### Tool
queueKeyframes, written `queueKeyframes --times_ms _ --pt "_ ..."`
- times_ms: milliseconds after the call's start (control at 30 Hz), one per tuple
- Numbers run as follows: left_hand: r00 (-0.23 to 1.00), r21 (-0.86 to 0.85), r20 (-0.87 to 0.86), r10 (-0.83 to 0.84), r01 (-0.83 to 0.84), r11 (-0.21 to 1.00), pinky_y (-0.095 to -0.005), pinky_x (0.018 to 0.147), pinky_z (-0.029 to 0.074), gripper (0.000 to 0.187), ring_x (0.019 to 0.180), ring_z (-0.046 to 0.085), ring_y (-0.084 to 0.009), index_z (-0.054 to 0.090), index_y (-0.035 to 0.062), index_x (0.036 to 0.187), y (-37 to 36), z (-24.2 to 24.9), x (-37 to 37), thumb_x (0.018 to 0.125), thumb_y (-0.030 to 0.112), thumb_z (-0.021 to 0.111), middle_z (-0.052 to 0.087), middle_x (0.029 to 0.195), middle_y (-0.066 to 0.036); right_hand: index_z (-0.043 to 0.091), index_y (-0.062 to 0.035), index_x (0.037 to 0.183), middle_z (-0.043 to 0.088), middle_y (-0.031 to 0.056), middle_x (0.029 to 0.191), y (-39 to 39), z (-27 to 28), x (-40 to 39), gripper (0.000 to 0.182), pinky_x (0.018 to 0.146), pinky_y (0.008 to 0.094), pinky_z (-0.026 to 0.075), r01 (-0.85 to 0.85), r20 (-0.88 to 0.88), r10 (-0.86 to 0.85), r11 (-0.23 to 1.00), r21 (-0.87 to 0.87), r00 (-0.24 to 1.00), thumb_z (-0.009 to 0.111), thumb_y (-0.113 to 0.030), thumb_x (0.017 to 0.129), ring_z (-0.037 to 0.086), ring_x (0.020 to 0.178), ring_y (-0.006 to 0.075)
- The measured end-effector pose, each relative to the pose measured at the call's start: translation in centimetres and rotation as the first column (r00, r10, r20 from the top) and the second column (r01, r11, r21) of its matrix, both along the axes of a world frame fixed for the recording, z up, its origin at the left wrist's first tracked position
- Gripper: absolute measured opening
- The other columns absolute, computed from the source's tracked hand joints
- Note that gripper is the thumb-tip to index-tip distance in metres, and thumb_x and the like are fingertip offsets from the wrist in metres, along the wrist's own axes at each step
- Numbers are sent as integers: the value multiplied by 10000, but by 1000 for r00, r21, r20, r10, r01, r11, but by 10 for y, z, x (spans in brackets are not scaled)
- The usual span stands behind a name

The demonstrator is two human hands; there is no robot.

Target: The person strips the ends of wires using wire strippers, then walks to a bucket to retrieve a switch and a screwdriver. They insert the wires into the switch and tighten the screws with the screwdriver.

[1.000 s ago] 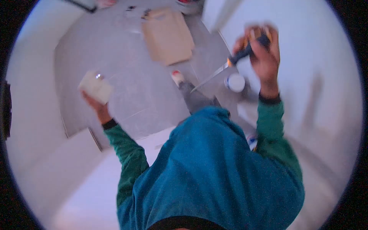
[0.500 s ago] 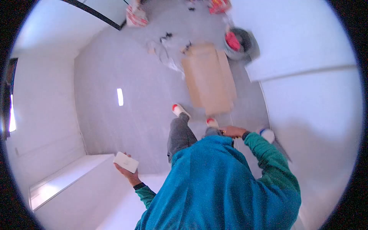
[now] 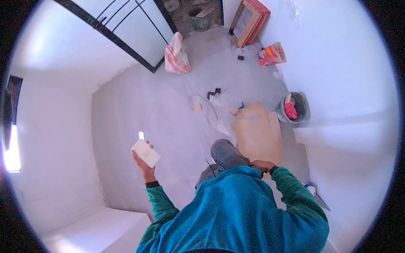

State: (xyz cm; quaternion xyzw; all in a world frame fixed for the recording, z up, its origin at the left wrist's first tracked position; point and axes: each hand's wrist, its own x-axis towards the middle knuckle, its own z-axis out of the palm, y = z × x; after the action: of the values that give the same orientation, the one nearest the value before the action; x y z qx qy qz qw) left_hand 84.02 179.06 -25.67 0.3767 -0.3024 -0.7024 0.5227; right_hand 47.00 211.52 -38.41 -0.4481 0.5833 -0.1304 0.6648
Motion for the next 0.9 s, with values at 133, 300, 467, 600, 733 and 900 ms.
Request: queueKeyframes --times_ms 133,300,467,600,733,900 --pt "980 -18 19 -198 199 980 -319 604 517 634 856 586 -239 447 52 1241 -144 21 -62 892 572 351 566 1092 -139 544 -37 1158 627 138 1066 -115 -8 -2 453 798 384 449 145 170 -164 982 117 972 535 -310 797 591 918 235" --pt "937 -70 159 -310 324 943 -313 608 512 636 863 586 -223 442 42 1247 -231 32 -108 907 563 308 562 1109 -143 591 -20 1049 597 229 1051 -276 -72 -7 396 810 428 436 76 -408 -91 996 -54 908 534 -329 807 583 944 317" --pt "942 -30 161 -295 303 952 -315 611 516 659 852 588 -217 444 42 1246 -285 22 -101 893 584 317 565 1102 -141 589 -31 1066 570 238 1098 -331 -67 -31 381 872 421 408 249 -82 -270 946 -210 959 505 -332 850 552 997 318" --pt "965 33 155 -212 209 977 -307 601 520 665 851 589 -209 451 47 1245 -321 21 -113 886 592 320 565 1102 -143 590 -37 1073 568 228 1109 -304 -72 -77 371 873 416 413 224 -142 -253 956 -188 957 512 -317 843 552 1001 323" --pt "947 104 158 -279 265 959 -301 600 519 646 863 592 -206 452 43 1244 -384 8 -159 904 569 297 568 1107 -133 590 -43 1080 567 218 1121 -342 -93 -105 362 873 411 418 178 -169 -199 975 -131 965 520 -302 837 553 1004 328" --pt "908 119 115 -403 390 913 -317 655 527 638 876 595 -219 435 44 1265 -541 -32 -295 918 556 278 568 1120 -141 591 -50 1089 564 205 1136 -478 -93 -206 354 874 404 424 158 -243 -174 984 -84 954 529 -283 829 553 1009 334"
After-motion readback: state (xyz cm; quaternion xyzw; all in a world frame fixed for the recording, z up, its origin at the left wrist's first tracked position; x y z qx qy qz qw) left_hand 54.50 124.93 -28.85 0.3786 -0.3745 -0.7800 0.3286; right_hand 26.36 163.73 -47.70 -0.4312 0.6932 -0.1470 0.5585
